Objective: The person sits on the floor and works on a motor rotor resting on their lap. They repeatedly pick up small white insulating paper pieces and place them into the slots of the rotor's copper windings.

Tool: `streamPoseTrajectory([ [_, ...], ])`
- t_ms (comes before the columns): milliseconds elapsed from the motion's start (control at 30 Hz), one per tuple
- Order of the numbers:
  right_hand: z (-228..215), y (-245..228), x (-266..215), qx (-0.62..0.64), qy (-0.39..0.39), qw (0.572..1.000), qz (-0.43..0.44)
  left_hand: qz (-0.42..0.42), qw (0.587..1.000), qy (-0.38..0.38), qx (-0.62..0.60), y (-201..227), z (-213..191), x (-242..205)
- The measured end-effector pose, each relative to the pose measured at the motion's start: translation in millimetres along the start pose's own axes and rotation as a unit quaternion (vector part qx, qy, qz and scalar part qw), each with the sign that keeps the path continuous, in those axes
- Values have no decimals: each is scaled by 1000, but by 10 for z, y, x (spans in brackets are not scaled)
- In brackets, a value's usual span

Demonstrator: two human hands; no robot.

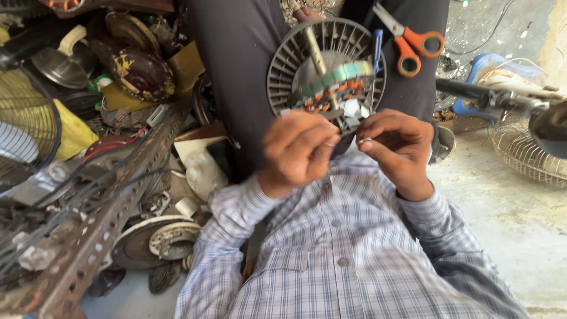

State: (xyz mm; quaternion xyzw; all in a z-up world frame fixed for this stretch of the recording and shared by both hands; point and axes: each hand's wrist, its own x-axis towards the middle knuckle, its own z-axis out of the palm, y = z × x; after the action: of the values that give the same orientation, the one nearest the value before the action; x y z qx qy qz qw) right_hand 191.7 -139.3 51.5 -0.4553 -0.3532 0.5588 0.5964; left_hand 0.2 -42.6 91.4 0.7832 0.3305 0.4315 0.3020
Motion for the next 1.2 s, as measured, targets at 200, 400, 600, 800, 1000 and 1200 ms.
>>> streamPoseTrajectory([
  [200,-136,-163,373,-176,43,983,-11,-91,991,-72,-69,-440,109,314],
  [400,22,-210,717,-357,15,923,-140,-124,975,44,-180,-673,397,-142],
  [600,108,-382,981,-485,-121,831,-243,-116,970,52,-208,-779,406,-279],
  [800,84,-321,1072,-485,-172,816,-265,-197,952,-14,-233,-703,203,-98],
  [1000,135,-428,1092,-493,-171,827,-207,-242,931,-81,-259,-707,28,81],
  [1200,360,-452,1090,-529,-135,814,-196,-264,911,-77,-308,-707,52,122],
])
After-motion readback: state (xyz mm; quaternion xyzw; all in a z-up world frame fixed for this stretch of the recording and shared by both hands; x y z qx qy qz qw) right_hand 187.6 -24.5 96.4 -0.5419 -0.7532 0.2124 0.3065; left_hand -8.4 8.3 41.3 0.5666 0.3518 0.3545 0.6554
